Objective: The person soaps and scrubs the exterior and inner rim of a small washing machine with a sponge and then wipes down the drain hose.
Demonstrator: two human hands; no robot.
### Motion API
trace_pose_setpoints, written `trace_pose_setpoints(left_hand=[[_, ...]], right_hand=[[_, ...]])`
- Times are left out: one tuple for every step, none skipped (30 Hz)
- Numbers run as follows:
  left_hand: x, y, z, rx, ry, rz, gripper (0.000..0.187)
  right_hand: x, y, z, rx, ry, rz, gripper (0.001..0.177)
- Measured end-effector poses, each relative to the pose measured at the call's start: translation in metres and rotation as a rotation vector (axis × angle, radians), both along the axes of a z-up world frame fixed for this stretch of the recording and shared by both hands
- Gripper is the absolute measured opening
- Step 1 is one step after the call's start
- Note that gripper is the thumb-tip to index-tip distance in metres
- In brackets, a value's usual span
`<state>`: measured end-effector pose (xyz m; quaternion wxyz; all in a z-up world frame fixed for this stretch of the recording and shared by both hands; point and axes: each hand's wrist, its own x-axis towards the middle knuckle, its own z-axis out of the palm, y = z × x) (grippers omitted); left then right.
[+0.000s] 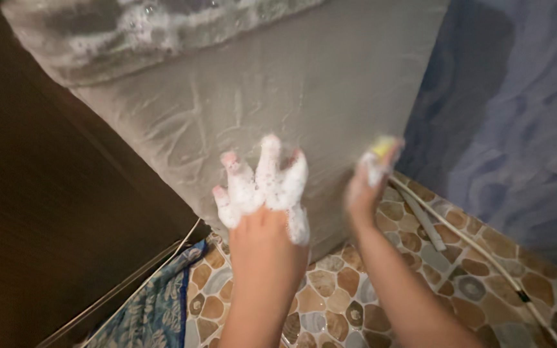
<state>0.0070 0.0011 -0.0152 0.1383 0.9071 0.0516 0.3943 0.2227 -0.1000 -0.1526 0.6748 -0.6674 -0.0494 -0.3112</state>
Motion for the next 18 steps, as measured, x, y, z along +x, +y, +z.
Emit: trace_pose_setpoints(left_hand=[[0.0,0.0,-0.001,-0.01,0.021,-0.01,0.01],[-0.001,0.001,-0.002,-0.02,0.042,-0.021,0.02],[-0.002,0.002,-0.001,-0.028,0.062,-0.028,0.031],[-0.002,0.001,0.0,-0.051,0.144,0.007,0.024],[-0.001,0.0,0.002,-0.073,0.226,0.046,0.018],[-0.002,-0.001,0.004,-0.095,0.307,0.084,0.013],[-0.005,0.0,0.009,0.03,0.14,0.065,0.028],[-0.009,0.001,0.013,0.156,-0.027,0.045,0.048],[-0.012,0.002,0.018,0.281,-0.193,0.027,0.067],[-0.013,0.003,0.022,0.218,-0.133,-0.005,0.063],[-0.013,0.003,0.025,0.152,-0.07,-0.038,0.059],[-0.013,0.004,0.027,0.086,-0.007,-0.07,0.055],[-0.014,0.004,0.028,0.096,-0.026,-0.076,0.054],[-0.015,0.004,0.028,0.106,-0.045,-0.083,0.054],[-0.015,0.005,0.027,0.117,-0.063,-0.089,0.053],[-0.015,0.006,0.026,0.125,-0.068,-0.091,0.051],[-0.015,0.007,0.024,0.132,-0.073,-0.092,0.05],[-0.014,0.007,0.023,0.14,-0.078,-0.094,0.048]], right_hand=[[-0.013,0.002,0.018,-0.117,-0.085,-0.081,0.073],[-0.023,0.005,0.031,-0.236,-0.17,-0.16,0.074],[-0.031,0.009,0.04,-0.353,-0.256,-0.235,0.076],[-0.036,0.012,0.044,-0.249,-0.22,-0.162,0.074],[-0.036,0.015,0.045,-0.243,-0.239,-0.154,0.072],[-0.04,0.016,0.039,-0.224,-0.206,-0.156,0.069],[-0.04,0.018,0.031,-0.2,-0.17,-0.156,0.066],[-0.038,0.019,0.019,-0.167,-0.116,-0.157,0.063],[-0.035,0.02,0.004,-0.127,-0.054,-0.157,0.061],[-0.03,0.022,-0.013,-0.094,0.008,-0.162,0.059],[-0.025,0.024,-0.034,-0.063,0.074,-0.165,0.056],[-0.019,0.027,-0.057,-0.026,0.146,-0.166,0.054],[-0.011,0.028,-0.082,0.001,0.219,-0.17,0.053],[-0.003,0.03,-0.109,0.021,0.294,-0.17,0.051],[0.006,0.032,-0.136,0.041,0.386,-0.174,0.05],[0.014,0.033,-0.164,0.052,0.462,-0.177,0.048],[0.021,0.033,-0.189,0.071,0.547,-0.182,0.048],[0.028,0.03,-0.21,0.043,0.468,-0.186,0.045]])
